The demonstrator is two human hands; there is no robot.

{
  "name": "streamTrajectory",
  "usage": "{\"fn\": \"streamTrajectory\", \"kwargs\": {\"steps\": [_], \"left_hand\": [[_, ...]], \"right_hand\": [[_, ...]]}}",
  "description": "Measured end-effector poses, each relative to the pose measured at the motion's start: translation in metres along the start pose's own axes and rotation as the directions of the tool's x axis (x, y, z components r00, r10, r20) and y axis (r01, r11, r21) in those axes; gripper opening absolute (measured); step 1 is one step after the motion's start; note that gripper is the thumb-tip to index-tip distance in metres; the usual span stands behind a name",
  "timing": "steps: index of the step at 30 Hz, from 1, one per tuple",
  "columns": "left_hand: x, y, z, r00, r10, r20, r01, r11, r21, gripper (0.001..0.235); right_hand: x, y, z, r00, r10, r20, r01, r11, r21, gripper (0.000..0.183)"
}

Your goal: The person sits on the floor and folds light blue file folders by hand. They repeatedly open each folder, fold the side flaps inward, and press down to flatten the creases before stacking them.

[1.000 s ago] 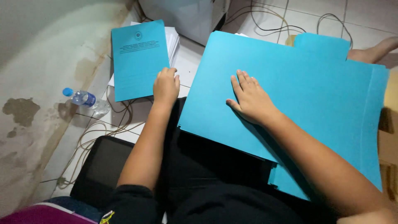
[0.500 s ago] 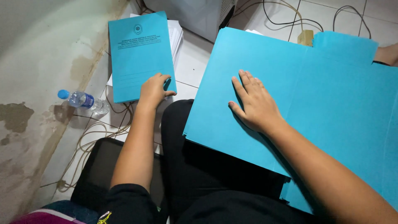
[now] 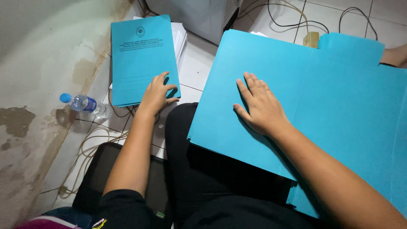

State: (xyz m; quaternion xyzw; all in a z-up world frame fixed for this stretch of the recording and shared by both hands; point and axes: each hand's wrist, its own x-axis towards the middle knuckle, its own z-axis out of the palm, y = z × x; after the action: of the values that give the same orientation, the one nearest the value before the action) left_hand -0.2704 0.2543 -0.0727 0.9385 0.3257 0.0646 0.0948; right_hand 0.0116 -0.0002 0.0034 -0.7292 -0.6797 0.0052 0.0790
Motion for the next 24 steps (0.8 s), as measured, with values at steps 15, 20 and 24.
{"fn": "streamTrajectory", "kwargs": {"steps": [15,20,24], "left_hand": [[-0.046,-0.006,-0.048,0.975,-0.083,0.204,0.078,0.996,0.036,0.071],[-0.055,-0.077,0.012,0.982,-0.093,-0.165,0.123,0.975,0.187,0.052],[-0.040,-0.002,-0.044,0.649,0.010,-0.761,0.195,0.964,0.179,0.024]], "right_hand": [[-0.001,0.000,-0.002,1.000,-0.008,-0.007,0.008,0.999,0.038,0.072],[0.000,0.002,0.002,1.000,0.007,-0.014,-0.006,0.998,0.057,0.071],[0.005,0.015,0.006,0.998,0.046,0.034,-0.054,0.953,0.297,0.065]]}}
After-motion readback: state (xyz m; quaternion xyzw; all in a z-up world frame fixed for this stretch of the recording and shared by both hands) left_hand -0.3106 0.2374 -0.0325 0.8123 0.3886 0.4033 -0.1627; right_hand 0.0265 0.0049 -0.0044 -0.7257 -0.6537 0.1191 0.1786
